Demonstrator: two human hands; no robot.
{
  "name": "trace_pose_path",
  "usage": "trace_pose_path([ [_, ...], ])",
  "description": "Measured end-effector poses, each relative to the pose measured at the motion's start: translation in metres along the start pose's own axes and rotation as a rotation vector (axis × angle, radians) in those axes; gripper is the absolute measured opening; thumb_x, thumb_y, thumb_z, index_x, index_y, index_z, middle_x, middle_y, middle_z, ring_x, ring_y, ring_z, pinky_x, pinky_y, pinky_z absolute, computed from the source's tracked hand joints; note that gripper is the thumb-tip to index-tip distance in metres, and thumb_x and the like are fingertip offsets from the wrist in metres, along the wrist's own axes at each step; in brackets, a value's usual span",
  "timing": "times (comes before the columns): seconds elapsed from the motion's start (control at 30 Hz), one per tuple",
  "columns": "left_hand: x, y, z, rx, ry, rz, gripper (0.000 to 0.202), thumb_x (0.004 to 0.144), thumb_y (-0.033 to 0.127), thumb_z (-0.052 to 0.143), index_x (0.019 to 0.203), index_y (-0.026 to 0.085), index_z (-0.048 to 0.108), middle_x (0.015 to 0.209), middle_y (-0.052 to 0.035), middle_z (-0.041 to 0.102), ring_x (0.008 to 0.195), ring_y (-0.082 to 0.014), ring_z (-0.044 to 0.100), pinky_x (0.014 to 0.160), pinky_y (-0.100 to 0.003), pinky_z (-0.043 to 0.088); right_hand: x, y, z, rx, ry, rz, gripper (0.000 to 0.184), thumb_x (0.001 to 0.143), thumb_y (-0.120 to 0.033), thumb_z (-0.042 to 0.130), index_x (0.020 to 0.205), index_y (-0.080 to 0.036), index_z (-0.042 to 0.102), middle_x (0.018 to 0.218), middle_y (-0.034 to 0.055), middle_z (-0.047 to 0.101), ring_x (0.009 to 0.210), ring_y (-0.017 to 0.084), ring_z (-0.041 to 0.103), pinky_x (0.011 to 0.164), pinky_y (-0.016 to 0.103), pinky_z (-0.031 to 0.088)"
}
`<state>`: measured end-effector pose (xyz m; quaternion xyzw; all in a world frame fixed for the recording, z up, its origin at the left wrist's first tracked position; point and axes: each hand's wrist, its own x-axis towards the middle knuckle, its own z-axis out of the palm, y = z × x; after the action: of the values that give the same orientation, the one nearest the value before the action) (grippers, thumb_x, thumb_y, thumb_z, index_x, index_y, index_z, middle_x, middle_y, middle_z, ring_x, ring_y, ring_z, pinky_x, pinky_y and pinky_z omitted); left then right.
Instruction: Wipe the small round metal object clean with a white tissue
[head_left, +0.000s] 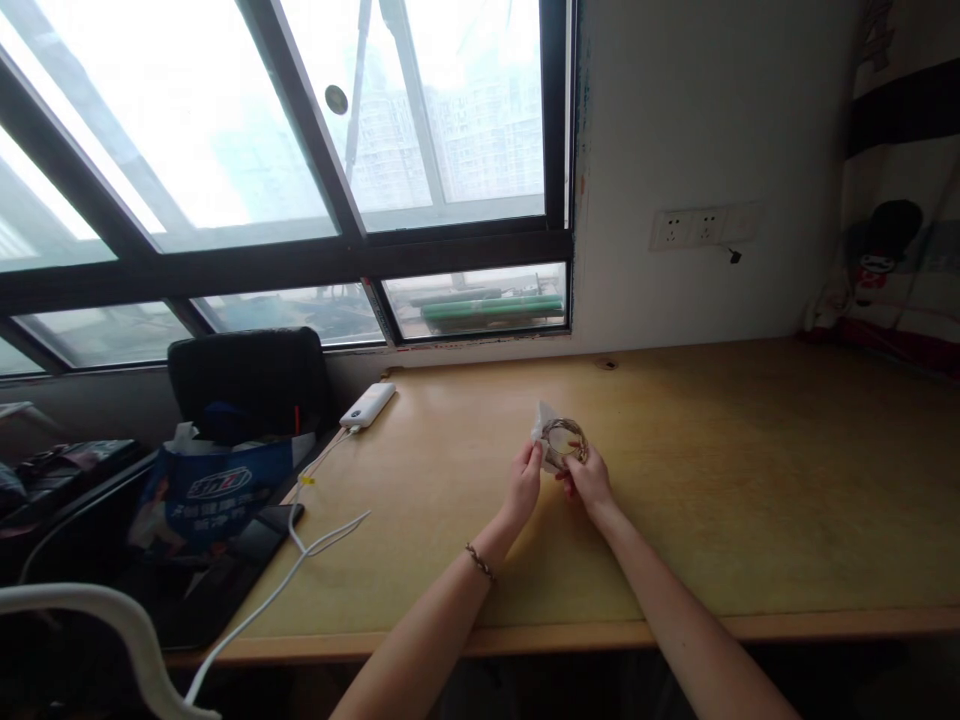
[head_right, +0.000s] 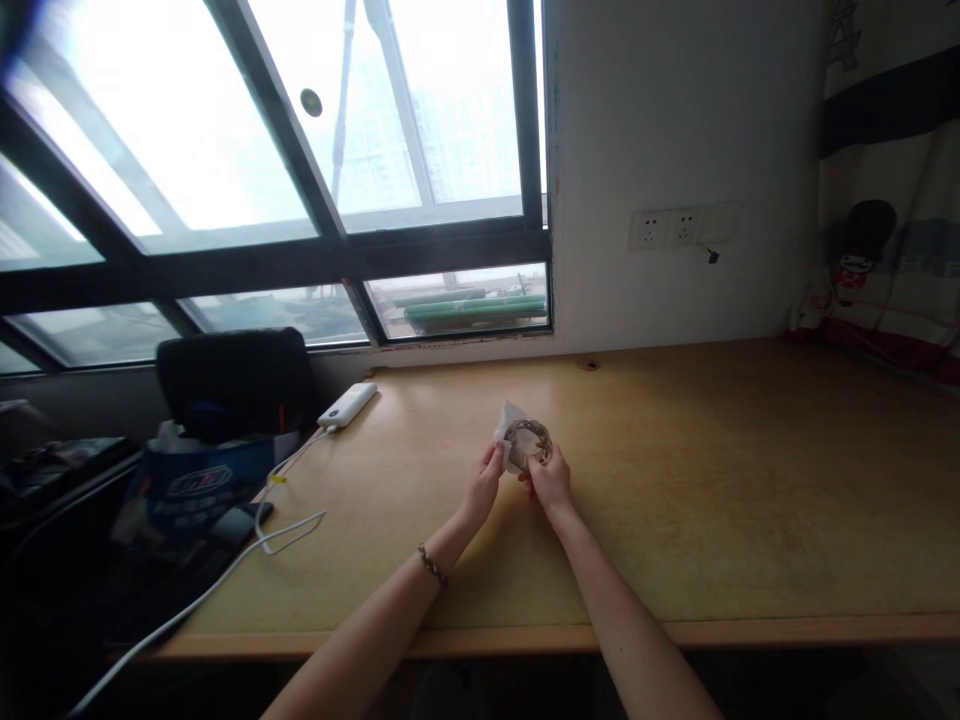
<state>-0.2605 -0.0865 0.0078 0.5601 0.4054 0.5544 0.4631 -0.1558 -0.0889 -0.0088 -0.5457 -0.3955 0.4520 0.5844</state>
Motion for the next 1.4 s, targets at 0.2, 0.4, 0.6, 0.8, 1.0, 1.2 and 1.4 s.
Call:
trace_pose_path([
  [0.2, 0.014, -0.018, -0.011, -0.157, 0.031, -0.168, 0.045, 0.074, 0.052, 0.042, 0.089, 0.012, 0.055, 0.074, -0.0059, 0.06, 0.058, -0.012, 0.053, 0.054, -0.022, 0.043, -0.007, -0.01, 0.004, 0.009, -0.248, 0.061, 0.041, 0.062, -0.046, 0.057, 0.088, -0.016, 0.047, 0.04, -0.0044, 0.055, 0.024, 0.013, 0.045, 0.022, 0.02, 0.031],
  [0.4, 0.004, -0.018, -0.007, 0.153, 0.089, 0.001, 0.04, 0.08, 0.046, 0.035, 0.084, 0.014, 0.057, 0.075, -0.0051, 0.061, 0.069, -0.0152, 0.055, 0.063, -0.025, 0.044, -0.002, -0.011, 0.0, 0.089, -0.067, 0.039, 0.04, 0.061, -0.049, 0.056, 0.081, -0.014, 0.056, 0.058, 0.0027, 0.064, 0.042, 0.017, 0.058, 0.035, 0.024, 0.044],
  [0.6, -0.014, 0.005, 0.008, 0.504, -0.049, 0.362, 0.035, 0.085, 0.029, 0.03, 0.113, 0.018, 0.048, 0.122, -0.0078, 0.046, 0.118, -0.0186, 0.033, 0.097, -0.035, 0.028, 0.003, -0.011, -0.007, 0.129, 0.09, -0.012, 0.041, 0.065, -0.048, 0.05, 0.079, -0.012, 0.061, 0.066, 0.0052, 0.065, 0.053, 0.017, 0.059, 0.04, 0.023, 0.045],
  [0.8, -0.016, 0.027, 0.002, 0.801, -0.283, 0.519, 0.029, 0.085, 0.025, 0.031, 0.089, 0.018, 0.059, 0.098, -0.0063, 0.059, 0.118, -0.0188, 0.034, 0.102, -0.04, 0.015, -0.003, -0.016, -0.008, -0.029, 0.115, -0.104, 0.035, 0.063, -0.047, 0.053, 0.071, -0.013, 0.059, 0.058, 0.0014, 0.06, 0.05, 0.014, 0.054, 0.039, 0.021, 0.043],
  [1.0, -0.008, 0.035, -0.011, 0.971, -0.4, 0.572, 0.028, 0.082, 0.033, 0.036, 0.099, 0.019, 0.055, 0.089, -0.006, 0.061, 0.091, -0.0166, 0.052, 0.098, -0.038, 0.02, -0.003, -0.014, -0.007, 0.02, 0.111, -0.063, 0.035, 0.065, -0.047, 0.051, 0.069, -0.013, 0.059, 0.052, -0.0009, 0.055, 0.046, 0.012, 0.051, 0.038, 0.019, 0.041],
  [1.2, -0.005, 0.037, -0.014, 1.154, -0.163, 0.582, 0.026, 0.081, 0.036, 0.039, 0.091, 0.024, 0.06, 0.098, -0.0038, 0.06, 0.115, -0.0234, 0.035, 0.099, -0.047, -0.003, -0.005, -0.014, -0.003, 0.155, 0.017, 0.012, 0.038, 0.064, -0.046, 0.054, 0.083, -0.013, 0.059, 0.063, 0.0001, 0.059, 0.053, 0.015, 0.057, 0.042, 0.025, 0.049],
  [1.4, -0.011, 0.034, -0.008, 1.099, -0.182, 0.512, 0.034, 0.085, 0.034, 0.032, 0.114, 0.029, 0.048, 0.119, -0.001, 0.05, 0.125, -0.0222, 0.018, 0.098, -0.05, -0.007, -0.008, -0.013, -0.002, 0.127, -0.004, -0.048, 0.039, 0.065, -0.045, 0.053, 0.087, -0.013, 0.059, 0.07, 0.002, 0.061, 0.06, 0.017, 0.059, 0.045, 0.025, 0.05],
])
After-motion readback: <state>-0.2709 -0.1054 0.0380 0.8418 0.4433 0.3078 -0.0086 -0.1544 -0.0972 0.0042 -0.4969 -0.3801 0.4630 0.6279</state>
